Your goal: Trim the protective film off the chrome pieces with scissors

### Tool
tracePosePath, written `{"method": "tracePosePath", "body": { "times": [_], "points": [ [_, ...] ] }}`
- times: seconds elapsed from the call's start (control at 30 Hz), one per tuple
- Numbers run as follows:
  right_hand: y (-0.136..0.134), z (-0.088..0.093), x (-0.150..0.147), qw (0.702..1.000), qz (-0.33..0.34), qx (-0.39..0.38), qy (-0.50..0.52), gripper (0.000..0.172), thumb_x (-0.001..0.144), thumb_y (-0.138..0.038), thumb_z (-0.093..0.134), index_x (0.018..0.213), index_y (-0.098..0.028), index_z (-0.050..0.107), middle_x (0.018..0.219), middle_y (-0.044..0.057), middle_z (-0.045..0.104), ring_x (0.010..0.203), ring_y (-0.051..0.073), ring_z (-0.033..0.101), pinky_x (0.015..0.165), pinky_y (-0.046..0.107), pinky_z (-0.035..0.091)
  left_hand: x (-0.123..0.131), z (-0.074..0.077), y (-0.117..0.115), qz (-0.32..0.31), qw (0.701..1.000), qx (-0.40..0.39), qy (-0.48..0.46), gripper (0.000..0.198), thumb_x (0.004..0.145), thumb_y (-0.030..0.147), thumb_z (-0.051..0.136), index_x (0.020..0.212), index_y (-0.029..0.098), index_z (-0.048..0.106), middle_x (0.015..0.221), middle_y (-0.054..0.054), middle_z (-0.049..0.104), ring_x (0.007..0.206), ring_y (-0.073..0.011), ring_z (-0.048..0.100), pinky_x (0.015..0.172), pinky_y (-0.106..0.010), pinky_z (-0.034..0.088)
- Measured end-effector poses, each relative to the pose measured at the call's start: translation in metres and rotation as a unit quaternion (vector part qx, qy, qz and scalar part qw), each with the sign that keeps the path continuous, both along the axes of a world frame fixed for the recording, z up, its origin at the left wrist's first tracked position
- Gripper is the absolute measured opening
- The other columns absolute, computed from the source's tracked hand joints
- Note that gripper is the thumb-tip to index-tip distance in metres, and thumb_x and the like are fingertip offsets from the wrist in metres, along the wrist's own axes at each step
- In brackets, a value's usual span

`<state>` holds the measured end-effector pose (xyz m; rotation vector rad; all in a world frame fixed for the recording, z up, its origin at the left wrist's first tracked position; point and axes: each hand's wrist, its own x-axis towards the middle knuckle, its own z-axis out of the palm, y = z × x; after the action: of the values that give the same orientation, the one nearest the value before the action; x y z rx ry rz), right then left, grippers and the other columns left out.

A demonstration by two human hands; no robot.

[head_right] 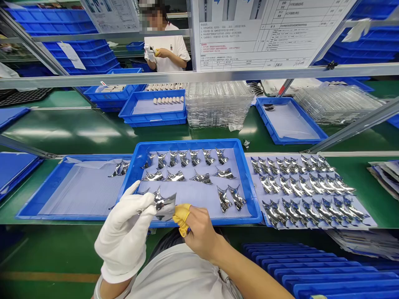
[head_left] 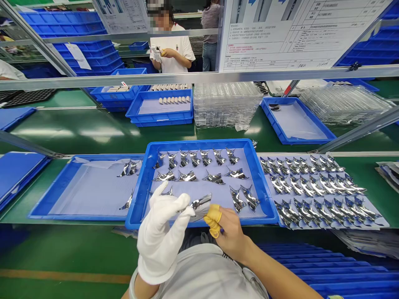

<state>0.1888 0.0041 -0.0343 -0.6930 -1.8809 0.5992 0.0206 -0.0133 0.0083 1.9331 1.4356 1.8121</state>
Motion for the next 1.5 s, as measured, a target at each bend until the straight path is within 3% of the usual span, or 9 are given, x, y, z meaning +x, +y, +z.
{"method": "tracePosePath", "body": {
  "times": [0.17,0.33,0.5,0.63,0.77,0.9,1.0,1.13,1.5],
  "points": [
    [0.003,0.001,-0.007,0.986,0.069,-0.134,0.066,0.022,0.096,-0.012,0.044,0.080,-0.021,0.054,0.066,0.000,0.055,0.057,0.013,0.045,0.054,0.024,0.039,-0.001,0.006,-0.001,-0.047,0.999,0.003,0.011,0.039,0.088,0.009,0.065,0.121,0.030,0.069,0.080,0.003,0.075,0.077,-0.0165,0.068,0.112,-0.061,0.041],
    [0.003,0.012,-0.007,0.955,0.125,-0.241,0.122,0.030,0.101,-0.028,0.053,0.072,-0.021,0.053,0.061,-0.004,0.046,0.055,0.012,0.037,0.053,0.025,0.034,-0.002,-0.004,0.001,-0.011,0.991,-0.057,-0.122,0.021,0.088,0.018,0.069,0.105,0.028,0.074,0.087,0.002,0.077,0.082,-0.0177,0.071,0.111,-0.054,0.044],
    [0.001,0.030,-0.004,0.904,0.177,-0.361,0.146,0.037,0.100,-0.043,0.058,0.072,-0.019,0.056,0.057,-0.007,0.039,0.050,0.009,0.032,0.050,0.024,0.029,-0.001,-0.008,0.007,0.016,0.917,-0.234,-0.322,0.010,0.081,0.028,0.079,0.089,0.024,0.075,0.096,-0.001,0.079,0.103,-0.0216,0.073,0.099,-0.036,0.054],
    [-0.001,0.033,-0.005,0.867,0.190,-0.427,0.174,0.040,0.097,-0.051,0.062,0.074,-0.018,0.057,0.059,-0.005,0.044,0.051,0.008,0.033,0.049,0.024,0.027,0.000,-0.006,0.013,0.015,0.884,-0.283,-0.373,0.018,0.076,0.034,0.083,0.085,0.022,0.074,0.094,-0.002,0.080,0.103,-0.0208,0.074,0.095,-0.031,0.056],
    [-0.002,0.026,-0.010,0.795,0.197,-0.524,0.233,0.042,0.090,-0.053,0.071,0.073,-0.019,0.053,0.058,-0.009,0.034,0.048,0.006,0.021,0.044,0.023,0.018,0.001,-0.004,0.016,0.019,0.886,-0.264,-0.381,0.017,0.075,0.033,0.085,0.082,0.023,0.073,0.088,0.000,0.079,0.096,-0.0181,0.074,0.089,-0.027,0.057],
    [-0.001,0.019,-0.014,0.731,0.215,-0.585,0.277,0.046,0.087,-0.055,0.075,0.073,-0.019,0.051,0.052,-0.012,0.027,0.044,0.004,0.015,0.043,0.023,0.011,0.005,-0.003,0.017,0.030,0.920,-0.211,-0.328,0.010,0.078,0.027,0.082,0.082,0.023,0.073,0.083,0.002,0.077,0.084,-0.0149,0.073,0.083,-0.027,0.057],
    [-0.001,0.016,-0.014,0.725,0.215,-0.588,0.286,0.045,0.086,-0.056,0.075,0.075,-0.019,0.053,0.049,-0.013,0.028,0.043,0.004,0.016,0.042,0.022,0.011,0.007,-0.002,0.018,0.025,0.945,-0.180,-0.273,0.007,0.080,0.022,0.079,0.082,0.025,0.072,0.083,0.003,0.077,0.085,-0.0144,0.072,0.098,-0.033,0.053],
    [-0.002,0.015,-0.013,0.729,0.208,-0.586,0.287,0.043,0.087,-0.055,0.075,0.077,-0.018,0.056,0.049,-0.012,0.030,0.043,0.004,0.017,0.043,0.022,0.012,0.007,0.000,0.019,0.010,0.956,-0.169,-0.241,0.007,0.082,0.020,0.077,0.083,0.025,0.072,0.083,0.004,0.076,0.085,-0.0148,0.071,0.111,-0.041,0.045],
    [-0.005,0.021,-0.010,0.777,0.163,-0.549,0.263,0.042,0.087,-0.056,0.073,0.077,-0.017,0.059,0.055,-0.010,0.029,0.047,0.005,0.016,0.043,0.023,0.012,0.002,-0.003,0.018,-0.027,0.921,-0.225,-0.318,0.014,0.078,0.025,0.082,0.090,0.023,0.074,0.093,0.000,0.078,0.093,-0.0175,0.073,0.092,-0.031,0.056]
  ]
}}
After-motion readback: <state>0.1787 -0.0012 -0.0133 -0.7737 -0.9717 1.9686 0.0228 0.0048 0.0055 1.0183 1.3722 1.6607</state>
